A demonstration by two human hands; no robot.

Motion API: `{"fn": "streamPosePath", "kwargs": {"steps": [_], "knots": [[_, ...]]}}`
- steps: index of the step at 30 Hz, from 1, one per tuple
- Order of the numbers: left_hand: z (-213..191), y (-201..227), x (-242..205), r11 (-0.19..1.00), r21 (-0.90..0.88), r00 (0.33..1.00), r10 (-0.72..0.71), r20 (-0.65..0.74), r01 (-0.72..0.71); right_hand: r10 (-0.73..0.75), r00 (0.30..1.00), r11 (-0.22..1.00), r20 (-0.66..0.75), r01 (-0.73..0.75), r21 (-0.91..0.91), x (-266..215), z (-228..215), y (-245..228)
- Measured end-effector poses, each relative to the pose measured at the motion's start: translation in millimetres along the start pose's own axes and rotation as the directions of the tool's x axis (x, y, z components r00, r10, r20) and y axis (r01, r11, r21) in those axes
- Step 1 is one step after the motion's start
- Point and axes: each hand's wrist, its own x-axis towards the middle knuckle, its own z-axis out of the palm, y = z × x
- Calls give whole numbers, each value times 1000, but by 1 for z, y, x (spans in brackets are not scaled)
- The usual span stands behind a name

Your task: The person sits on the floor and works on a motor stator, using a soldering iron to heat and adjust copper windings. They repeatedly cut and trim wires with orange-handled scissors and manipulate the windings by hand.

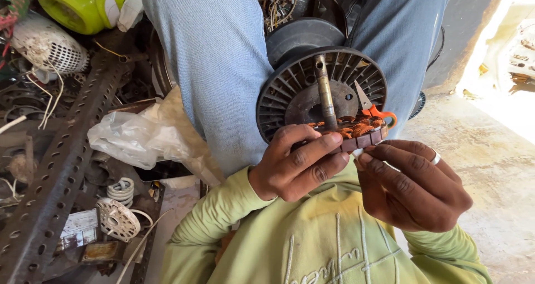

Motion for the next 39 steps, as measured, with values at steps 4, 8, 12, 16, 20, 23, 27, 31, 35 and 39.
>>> {"fn": "streamPosePath", "kwargs": {"steps": [4, 8, 12, 16, 20, 23, 27, 31, 35, 39], "knots": [[-3, -2, 3, 1000, -25, 1000, 20, 13, -19, -18, 1000, 1000, 18, 18, 5, -3, -1, 3], [-6, -1, 6, 999, -37, 998, 12, 61, -10, -52, 998, 998, 35, 53, -23, -3, -2, 2], [-6, -3, 6, 999, -44, 997, 19, 73, -16, -71, 995, 995, 63, 75, -61, -2, -3, -1], [-9, -2, 8, 999, -46, 998, 25, 65, -22, -69, 995, 992, 74, 77, -104, -1, -4, -5], [-12, -1, 10, 995, -97, 996, -6, 90, 15, -99, 991, 985, 88, 110, -131, 2, -6, -7], [-13, -1, 10, 993, -116, 995, -12, 102, 24, -129, 985, 979, 111, 145, -142, 4, -7, -6], [-13, 0, 10, 989, -139, 993, -30, 115, 46, -210, 964, 956, 163, 238, -173, 4, -11, -3], [-12, 1, 10, 989, -142, 995, -36, 95, 49, -303, 928, 915, 218, 347, -208, 5, -13, -1], [-8, 1, 3, 993, -115, 996, -15, 87, 25, -392, 886, 865, 249, 447, -227, 8, -11, 0], [-9, 4, 5, 978, -204, 999, -47, 8, 48, -423, 878, 842, 222, 472, -262, 6, -7, 0]]}}
